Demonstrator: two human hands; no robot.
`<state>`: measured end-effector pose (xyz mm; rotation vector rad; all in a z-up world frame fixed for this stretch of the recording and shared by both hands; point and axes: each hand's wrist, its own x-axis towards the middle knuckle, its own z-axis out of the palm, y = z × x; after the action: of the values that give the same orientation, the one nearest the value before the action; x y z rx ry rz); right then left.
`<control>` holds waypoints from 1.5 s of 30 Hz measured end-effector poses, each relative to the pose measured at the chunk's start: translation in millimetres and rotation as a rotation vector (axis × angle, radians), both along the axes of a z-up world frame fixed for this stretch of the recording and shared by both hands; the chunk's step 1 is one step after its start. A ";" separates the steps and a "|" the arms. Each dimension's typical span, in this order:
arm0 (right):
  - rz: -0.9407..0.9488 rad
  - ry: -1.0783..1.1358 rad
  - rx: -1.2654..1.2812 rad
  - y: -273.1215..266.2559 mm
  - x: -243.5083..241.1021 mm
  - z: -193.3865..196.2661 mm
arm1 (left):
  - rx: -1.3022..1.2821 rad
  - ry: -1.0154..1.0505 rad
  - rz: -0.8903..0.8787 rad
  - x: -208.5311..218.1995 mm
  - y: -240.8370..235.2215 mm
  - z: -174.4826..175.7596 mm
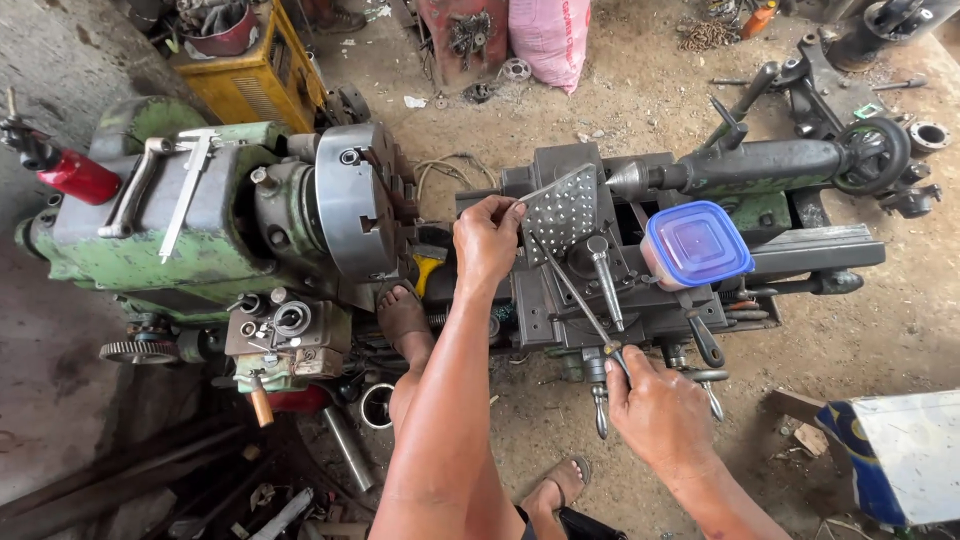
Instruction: Using a screwdriver to clear or align holes in a perforated metal plate mounted on a lathe machine carriage.
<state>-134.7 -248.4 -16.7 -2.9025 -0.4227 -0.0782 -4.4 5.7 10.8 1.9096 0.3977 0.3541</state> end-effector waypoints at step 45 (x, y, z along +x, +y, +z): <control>0.216 -0.001 -0.281 74.1 87.9 45.9 | 0.005 -0.115 -0.001 2.1 -9.6 -14.9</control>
<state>-46.8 -174.2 29.2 -3.1048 -0.8044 0.0153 -2.3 -3.9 -4.1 1.8840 0.3196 0.4629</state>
